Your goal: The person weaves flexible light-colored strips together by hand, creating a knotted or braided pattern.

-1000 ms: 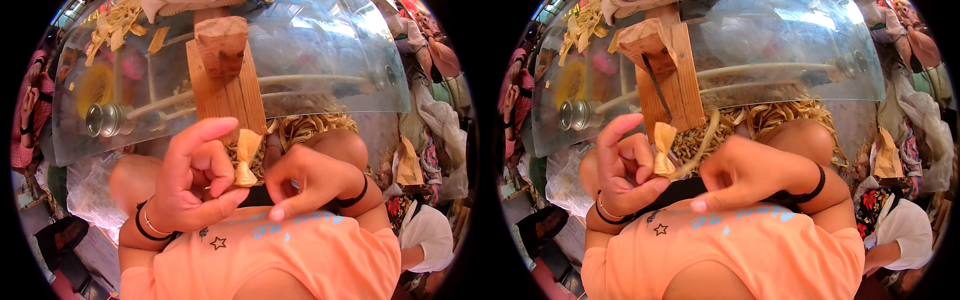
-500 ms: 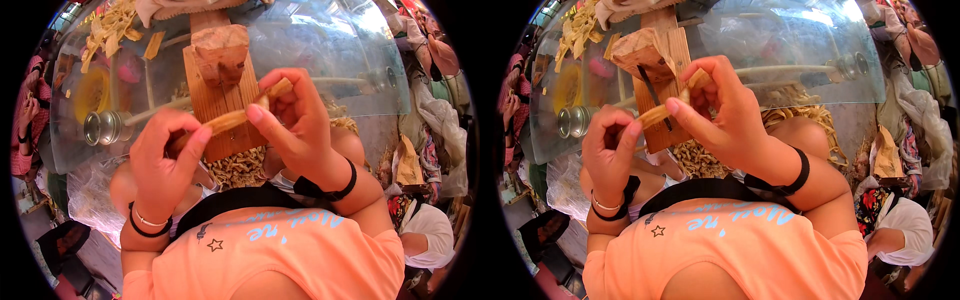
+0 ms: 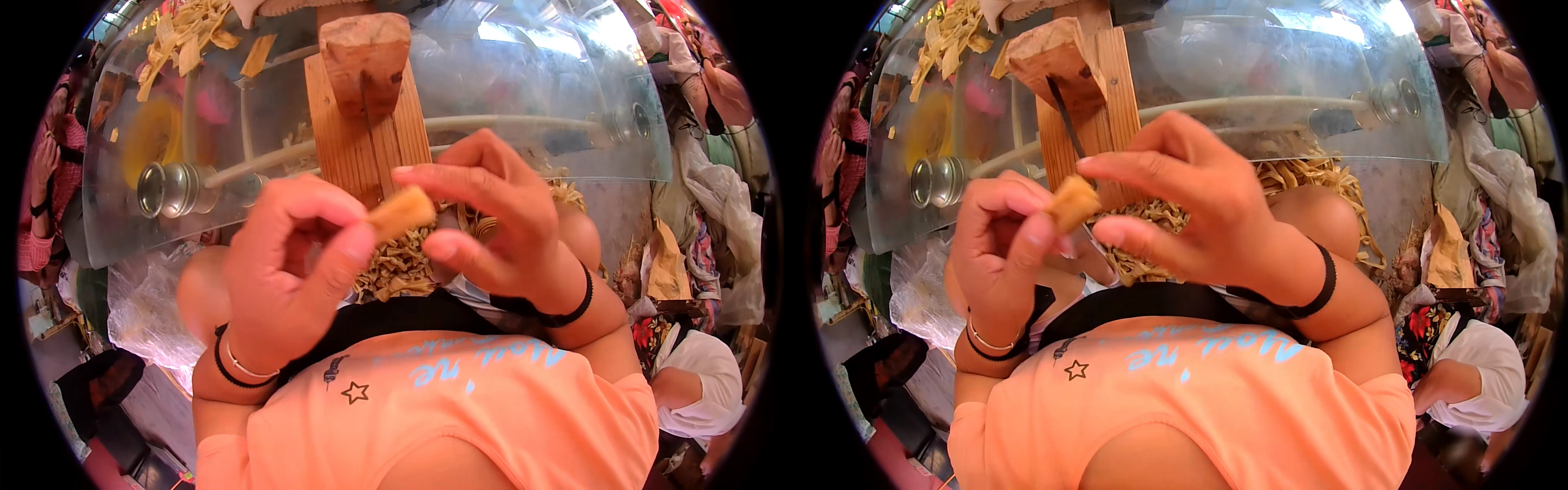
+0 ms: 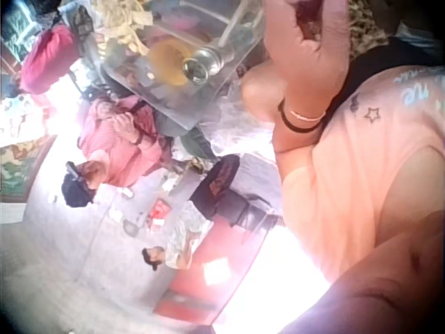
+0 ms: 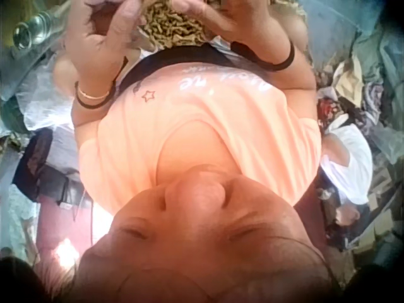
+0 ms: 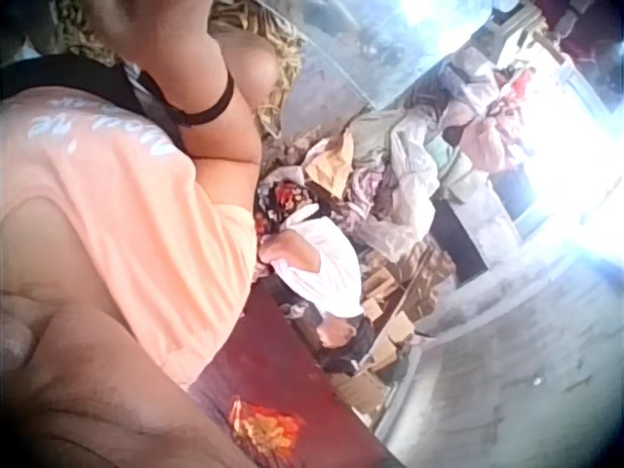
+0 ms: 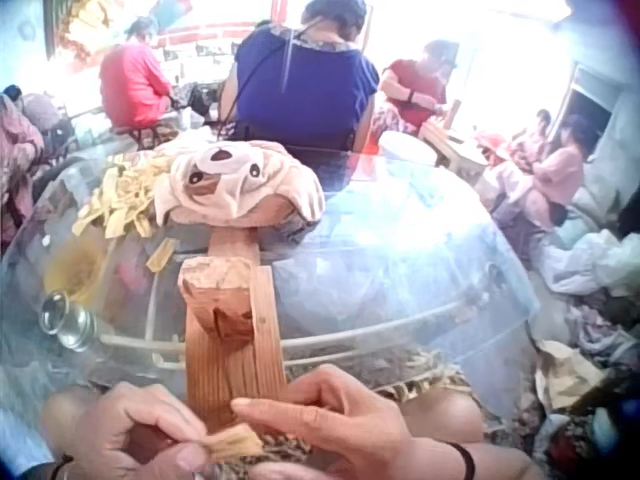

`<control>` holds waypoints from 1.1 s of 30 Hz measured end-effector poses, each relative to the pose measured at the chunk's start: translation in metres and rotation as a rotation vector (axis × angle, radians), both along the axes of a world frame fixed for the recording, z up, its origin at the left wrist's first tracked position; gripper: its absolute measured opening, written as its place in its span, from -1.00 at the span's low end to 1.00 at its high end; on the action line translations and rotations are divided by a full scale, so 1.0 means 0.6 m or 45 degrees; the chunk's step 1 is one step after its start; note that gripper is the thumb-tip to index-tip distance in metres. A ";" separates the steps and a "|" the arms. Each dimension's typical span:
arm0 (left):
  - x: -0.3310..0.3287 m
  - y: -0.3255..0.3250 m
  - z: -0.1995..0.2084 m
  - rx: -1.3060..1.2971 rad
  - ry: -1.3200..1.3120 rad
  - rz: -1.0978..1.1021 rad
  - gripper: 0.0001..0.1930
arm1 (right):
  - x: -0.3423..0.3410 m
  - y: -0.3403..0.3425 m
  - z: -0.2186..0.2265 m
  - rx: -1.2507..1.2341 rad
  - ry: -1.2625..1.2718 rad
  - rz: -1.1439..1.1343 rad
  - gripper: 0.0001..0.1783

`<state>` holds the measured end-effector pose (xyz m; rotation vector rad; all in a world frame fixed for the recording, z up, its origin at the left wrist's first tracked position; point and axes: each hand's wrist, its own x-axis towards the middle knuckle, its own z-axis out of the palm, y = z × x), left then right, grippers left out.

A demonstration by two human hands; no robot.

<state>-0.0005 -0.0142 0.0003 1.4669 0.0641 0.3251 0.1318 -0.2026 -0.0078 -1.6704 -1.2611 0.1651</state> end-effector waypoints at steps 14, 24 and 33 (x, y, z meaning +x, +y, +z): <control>-0.010 -0.009 0.021 0.100 0.331 -0.376 -0.77 | 0.012 -0.073 0.030 0.011 1.159 0.351 -0.57; 0.006 -0.022 -0.006 0.796 -0.531 -0.062 -0.54 | -0.039 -0.059 0.022 -0.683 1.236 0.753 -0.37; 0.000 -0.041 -0.010 0.808 -0.445 -0.187 -0.72 | -0.053 -0.041 0.019 -0.312 1.205 0.417 -0.55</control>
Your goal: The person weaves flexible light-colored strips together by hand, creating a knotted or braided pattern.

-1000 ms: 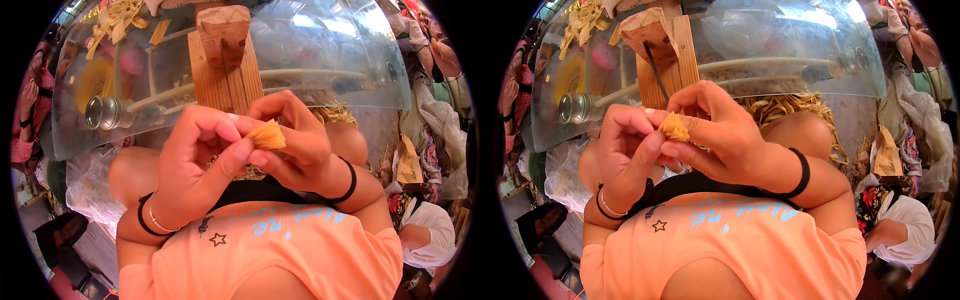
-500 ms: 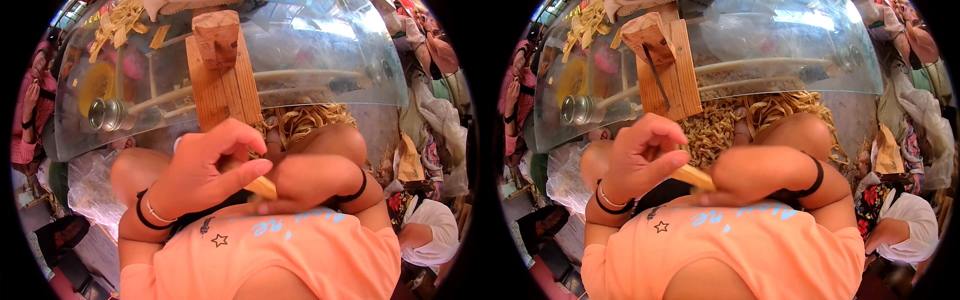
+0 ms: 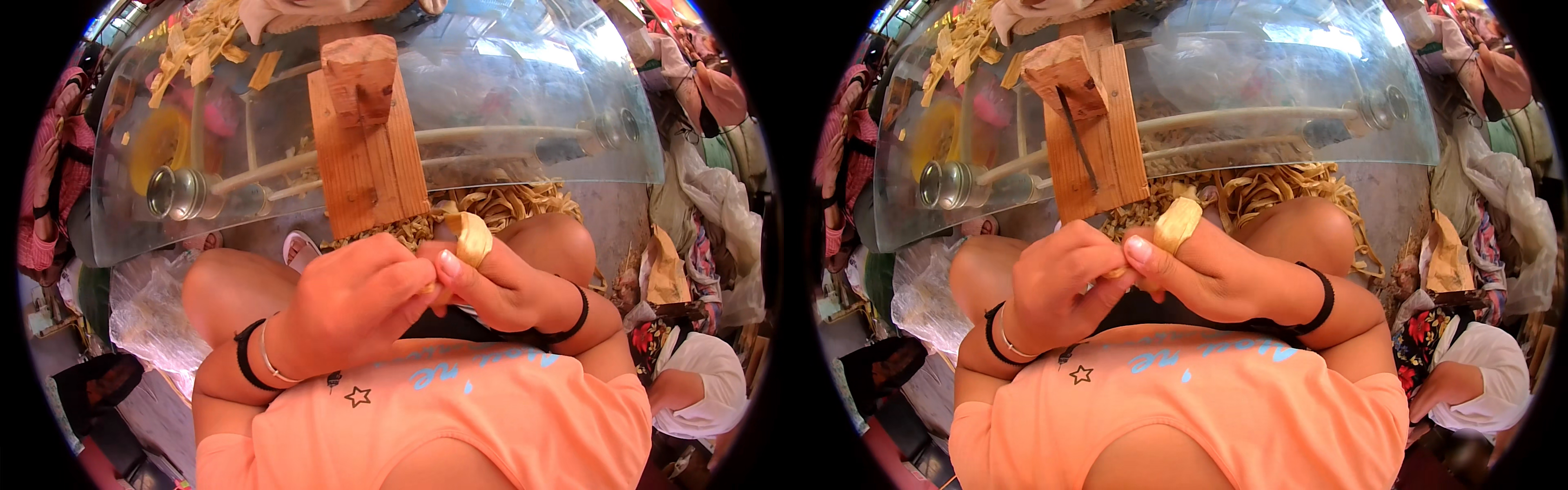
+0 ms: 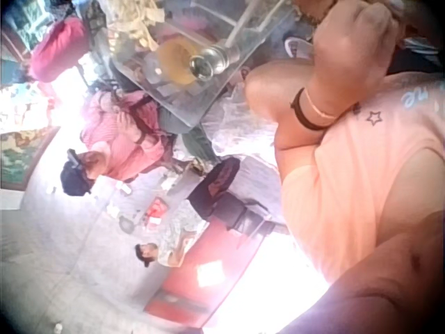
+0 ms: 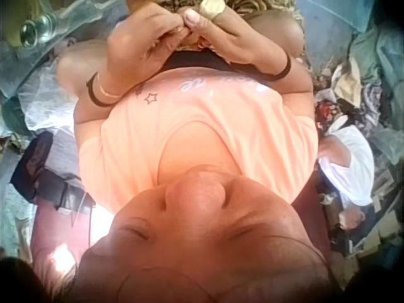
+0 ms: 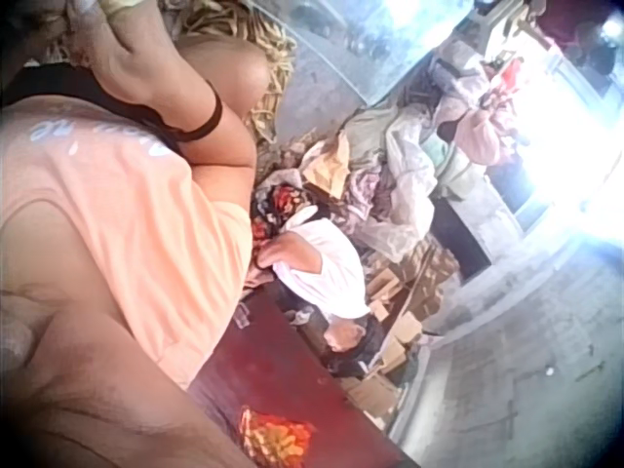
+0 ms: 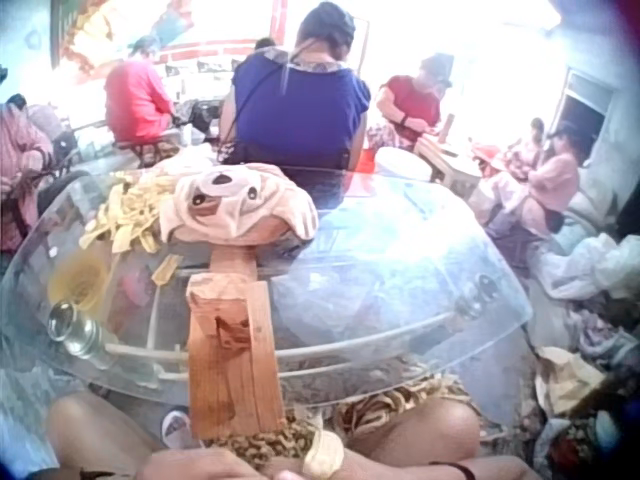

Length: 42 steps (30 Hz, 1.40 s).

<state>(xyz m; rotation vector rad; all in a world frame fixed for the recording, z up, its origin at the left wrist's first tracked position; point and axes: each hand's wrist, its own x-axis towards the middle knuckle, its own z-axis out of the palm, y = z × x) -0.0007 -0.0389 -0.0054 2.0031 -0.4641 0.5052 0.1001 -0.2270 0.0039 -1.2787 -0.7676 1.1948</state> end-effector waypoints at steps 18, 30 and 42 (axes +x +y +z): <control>0.008 0.028 -0.020 -0.483 0.205 -0.300 -0.64 | 0.006 0.002 0.002 0.419 -0.065 -0.101 -0.87; 0.004 0.005 -0.012 -0.035 -0.219 0.203 -0.61 | -0.026 0.036 -0.048 0.600 -1.395 -0.654 -0.59; -0.006 0.005 -0.007 -0.037 0.005 0.205 -0.62 | -0.013 0.037 -0.028 0.284 -1.631 -0.524 -0.69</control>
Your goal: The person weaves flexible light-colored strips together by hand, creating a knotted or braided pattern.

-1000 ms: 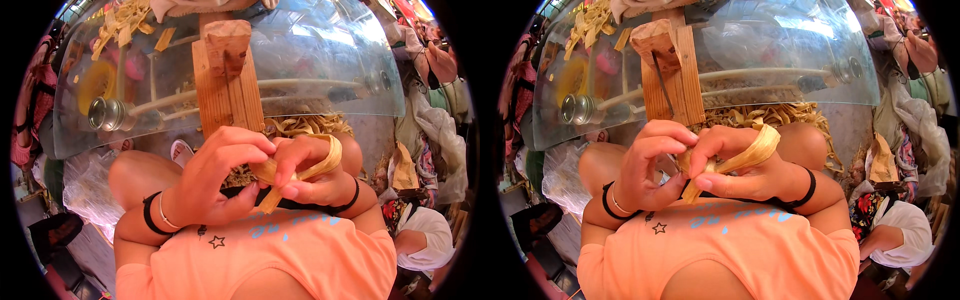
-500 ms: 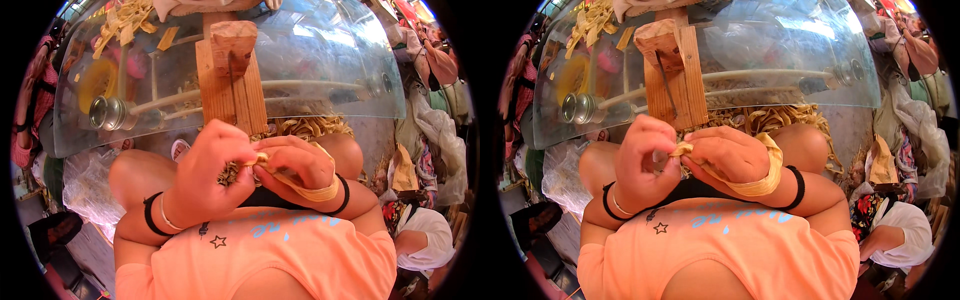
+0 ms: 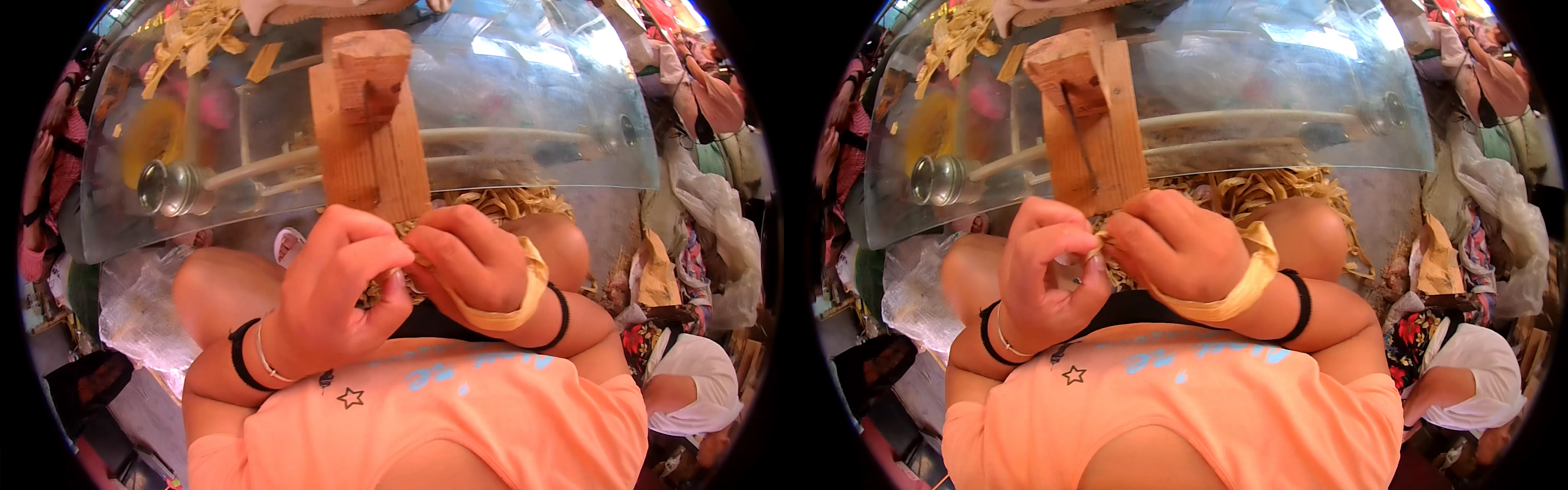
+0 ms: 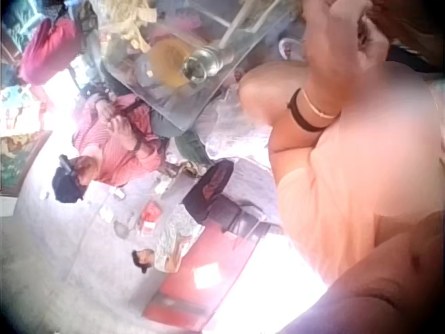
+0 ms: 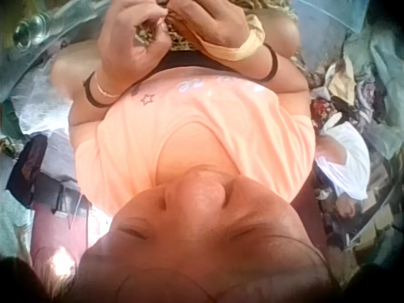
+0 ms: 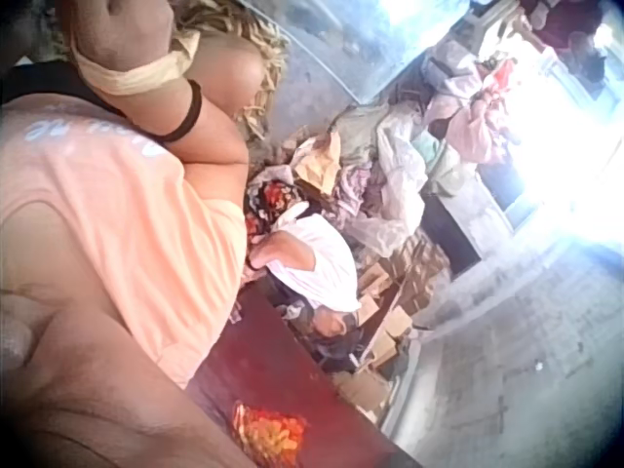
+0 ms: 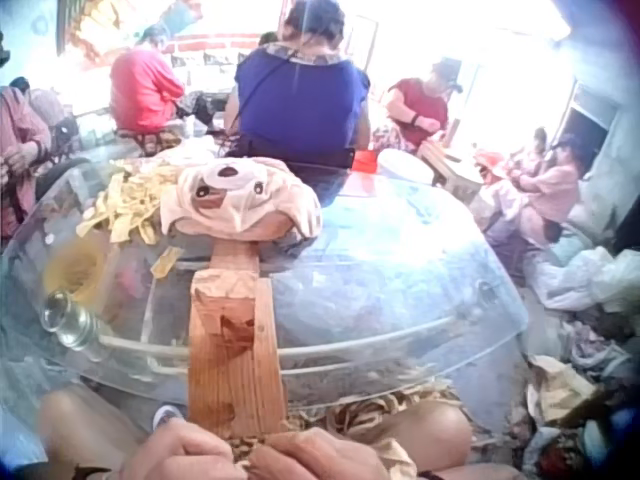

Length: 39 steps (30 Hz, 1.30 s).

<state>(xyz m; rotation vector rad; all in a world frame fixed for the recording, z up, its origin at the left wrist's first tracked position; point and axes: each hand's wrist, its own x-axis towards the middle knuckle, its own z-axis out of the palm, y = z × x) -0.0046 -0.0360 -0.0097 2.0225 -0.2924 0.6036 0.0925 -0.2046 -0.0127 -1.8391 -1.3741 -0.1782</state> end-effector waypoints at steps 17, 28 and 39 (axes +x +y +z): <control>0.019 0.008 -0.021 -0.340 0.071 -0.382 -0.72 | 0.000 -0.022 -0.002 0.161 0.274 0.238 -0.69; -0.002 0.068 -0.005 -0.064 0.207 -0.427 -0.75 | 0.041 -0.032 0.013 -0.040 0.196 0.403 -0.76; 0.016 0.041 0.017 -0.201 0.329 -0.526 -0.77 | 0.019 -0.013 -0.016 0.046 0.256 0.433 -0.78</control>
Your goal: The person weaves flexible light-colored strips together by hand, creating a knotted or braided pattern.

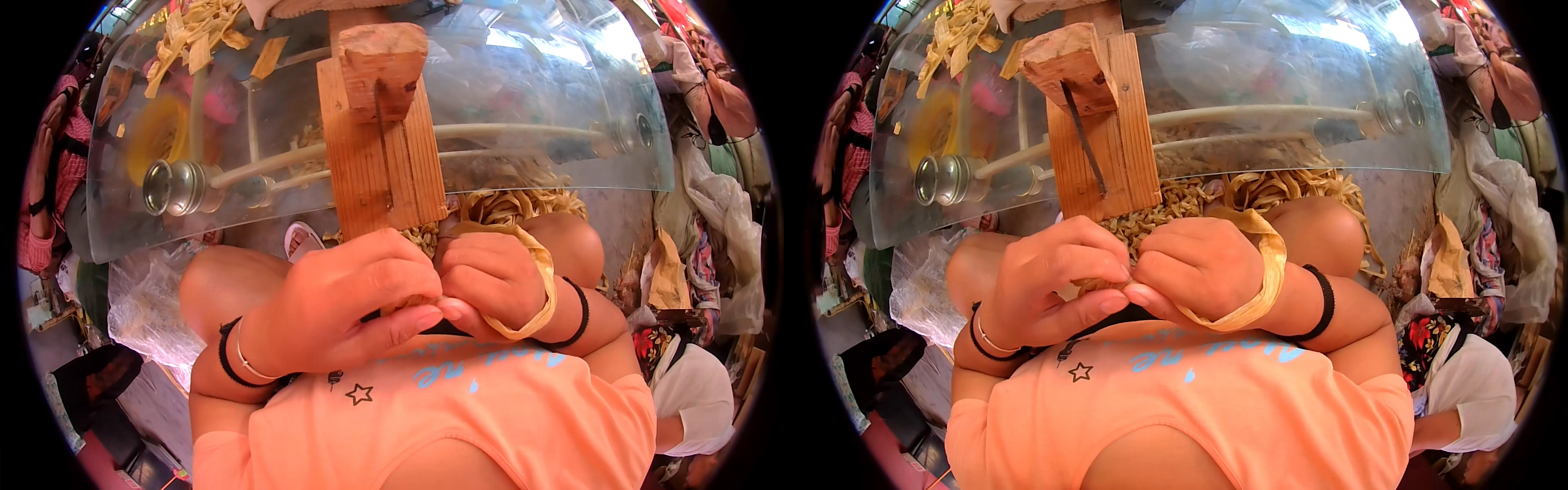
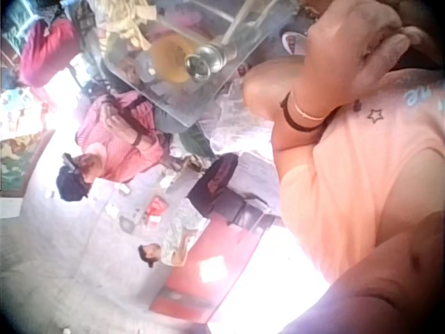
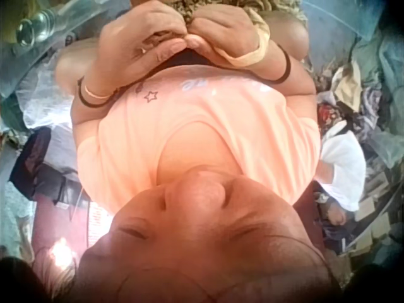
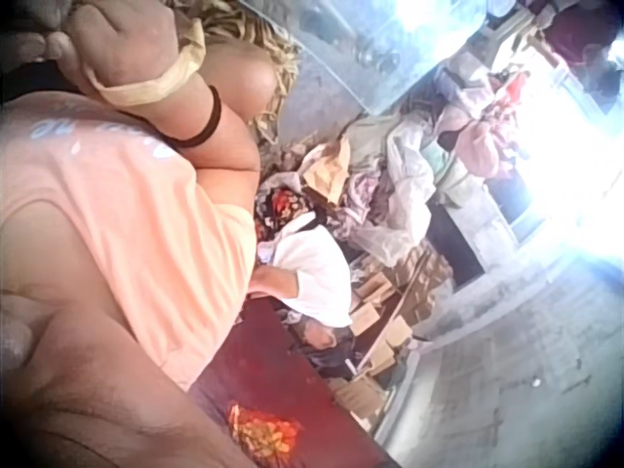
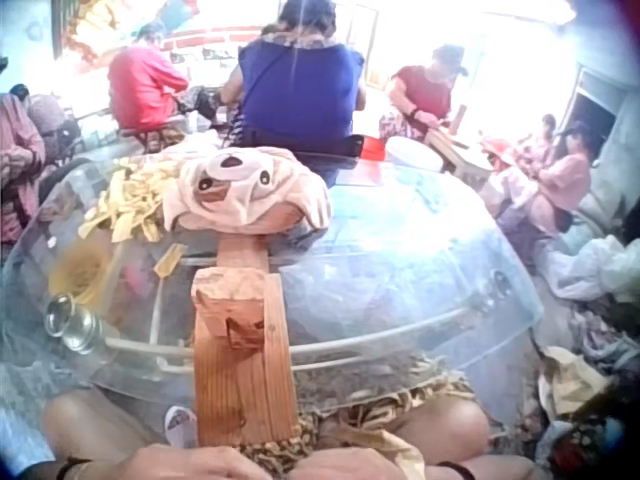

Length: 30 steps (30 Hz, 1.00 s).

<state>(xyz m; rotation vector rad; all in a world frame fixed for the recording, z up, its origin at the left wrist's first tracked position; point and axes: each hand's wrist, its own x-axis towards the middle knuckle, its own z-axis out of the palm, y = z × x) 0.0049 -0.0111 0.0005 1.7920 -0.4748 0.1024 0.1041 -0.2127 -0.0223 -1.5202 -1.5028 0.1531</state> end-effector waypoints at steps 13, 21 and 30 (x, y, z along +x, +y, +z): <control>-0.019 0.005 -0.002 -0.756 1.018 -0.209 -0.81 | 0.008 -0.003 0.013 0.013 -0.071 0.141 -0.74; -0.022 0.028 -0.014 -0.946 0.695 0.136 -0.77 | -0.006 -0.016 0.021 -0.014 0.409 -0.026 -0.76; -0.033 0.000 0.009 -0.898 0.439 0.109 -0.27 | 0.014 -0.022 0.026 -0.941 0.874 0.898 -0.47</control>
